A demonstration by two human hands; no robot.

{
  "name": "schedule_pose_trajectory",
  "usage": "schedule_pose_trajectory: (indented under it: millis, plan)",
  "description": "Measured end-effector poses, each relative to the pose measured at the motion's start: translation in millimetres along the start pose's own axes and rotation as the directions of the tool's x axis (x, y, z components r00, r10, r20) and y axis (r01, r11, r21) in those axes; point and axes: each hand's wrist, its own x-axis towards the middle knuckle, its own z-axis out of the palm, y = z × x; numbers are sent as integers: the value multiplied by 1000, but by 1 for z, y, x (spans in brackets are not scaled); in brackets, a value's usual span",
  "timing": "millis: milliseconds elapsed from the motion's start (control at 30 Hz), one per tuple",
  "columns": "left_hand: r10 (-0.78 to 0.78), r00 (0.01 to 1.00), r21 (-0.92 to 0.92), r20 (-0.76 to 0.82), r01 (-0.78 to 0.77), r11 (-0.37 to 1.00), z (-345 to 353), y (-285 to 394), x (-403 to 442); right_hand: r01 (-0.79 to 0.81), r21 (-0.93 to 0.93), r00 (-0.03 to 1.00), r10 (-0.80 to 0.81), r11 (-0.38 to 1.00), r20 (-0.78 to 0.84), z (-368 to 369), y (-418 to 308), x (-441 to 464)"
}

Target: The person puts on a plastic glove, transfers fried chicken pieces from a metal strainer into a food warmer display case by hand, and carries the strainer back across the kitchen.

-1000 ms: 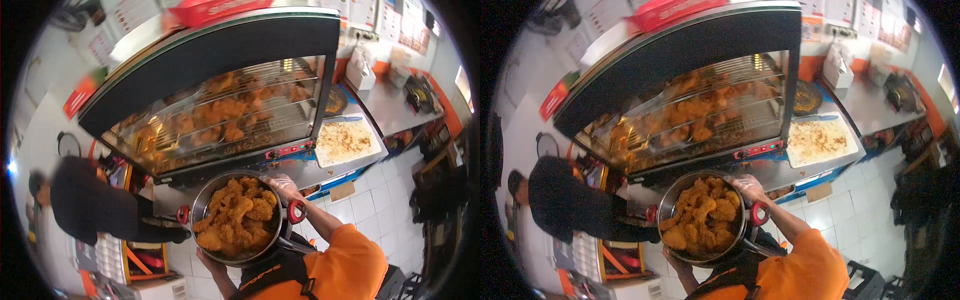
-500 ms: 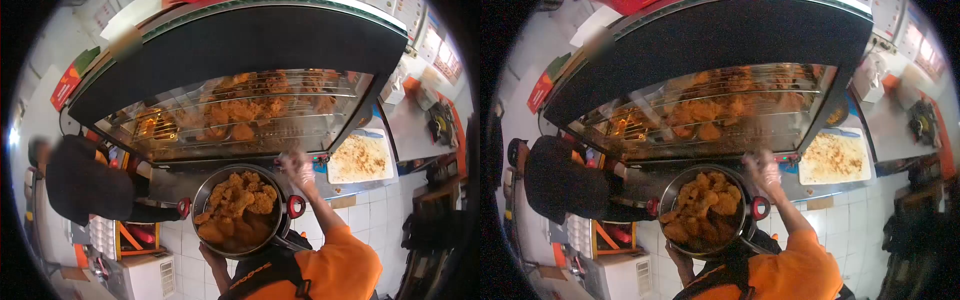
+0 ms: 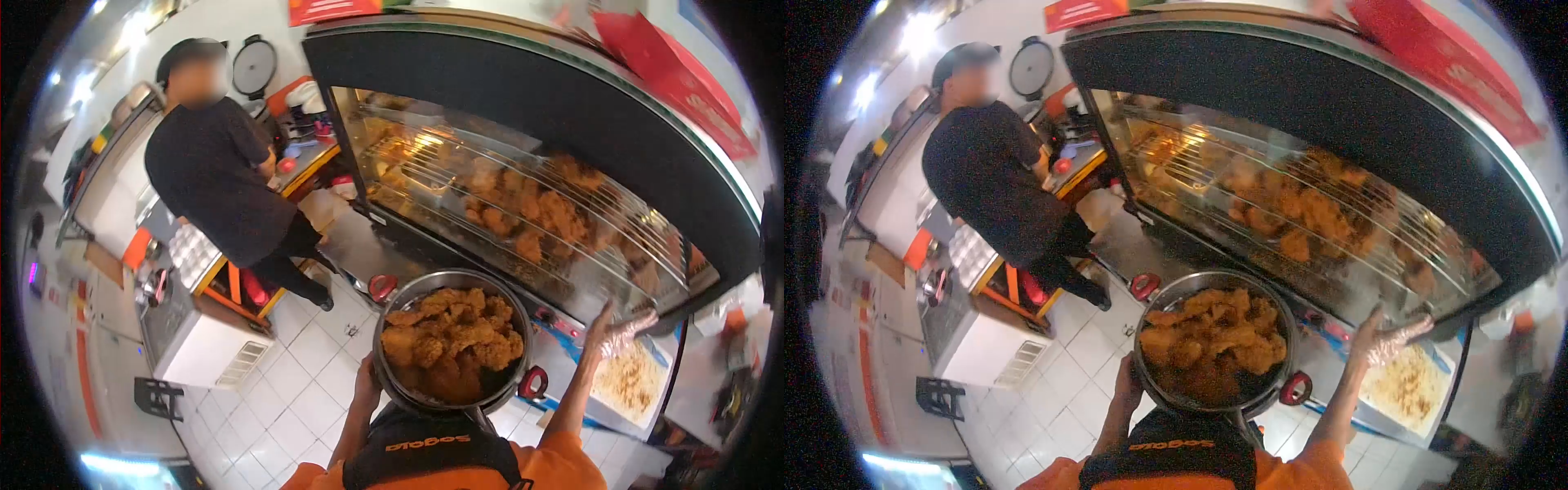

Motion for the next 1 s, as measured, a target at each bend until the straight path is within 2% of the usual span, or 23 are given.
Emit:
schedule_pose_trajectory:
  millis: [33,67,100,133,167,200,233,267,300,333,367,400,467,500,567,667,700,767,800,833,867,933,1000]
  plan:
    - [4,1000,-30,25,-3,1000,-4,-4,9,-77,41,996,79,996,-52,18,12,-5]
    - [-5,998,-45,61,8,999,-9,-11,12,9,118,995,3,993,-100,22,9,-4]
    - [47,998,-4,49,-47,999,-13,-15,11,93,154,985,-69,984,-157,20,7,0]
    - [73,997,-39,32,-71,997,-17,-19,6,165,150,969,-132,975,-210,11,14,4]
    - [90,995,-52,47,-88,995,-14,-16,12,-23,243,996,43,970,-77,4,7,14]
    - [96,992,-59,76,-92,994,-4,-13,19,-76,259,994,93,963,-54,-4,-5,23]
    - [190,978,217,90,-205,955,13,-2,2,-104,227,982,136,968,-130,5,1,17]
    - [192,973,224,126,-217,950,17,-1,0,91,252,977,-37,963,-210,16,24,16]
    - [194,967,230,162,-229,946,22,-1,-3,69,265,980,-16,962,-196,22,37,10]
    - [91,982,-1,166,-92,996,4,-7,9,86,303,987,-40,949,-155,3,27,15]
    - [107,978,129,181,-131,983,-1,-10,17,90,241,994,-72,966,-82,-7,22,19]
    - [122,973,255,195,-171,952,5,-7,18,46,246,998,-33,968,-55,-6,24,18]
    - [-16,986,-63,167,27,998,13,1,9,36,323,989,12,946,-147,1,30,18]
    - [-1,975,-46,221,12,999,6,-2,16,3,347,991,42,938,-123,-1,31,19]
    - [30,973,-54,227,-18,998,8,-3,3,-45,432,990,97,901,-99,-17,33,19]
    - [92,965,-35,244,-86,996,2,-12,7,13,404,983,61,915,-171,-13,40,25]
    - [139,961,-37,238,-134,990,-6,-17,14,6,315,980,57,949,-191,-12,42,27]
    - [120,979,108,167,-139,984,-22,-26,28,37,111,966,-7,993,-258,23,86,25]
    - [214,964,95,159,-231,968,-12,-28,19,-148,278,969,196,949,-153,2,53,34]
    - [82,991,-27,106,-80,996,-16,-28,25,-110,407,965,195,907,-174,26,77,32]
    - [78,993,57,93,-84,995,0,-18,17,-8,378,976,89,926,-197,8,53,34]
    - [53,997,-26,-60,-54,998,12,-16,17,85,288,975,-20,954,-223,20,44,35]
    - [29,999,16,19,-29,999,9,-15,4,132,353,969,-46,926,-242,19,44,25]
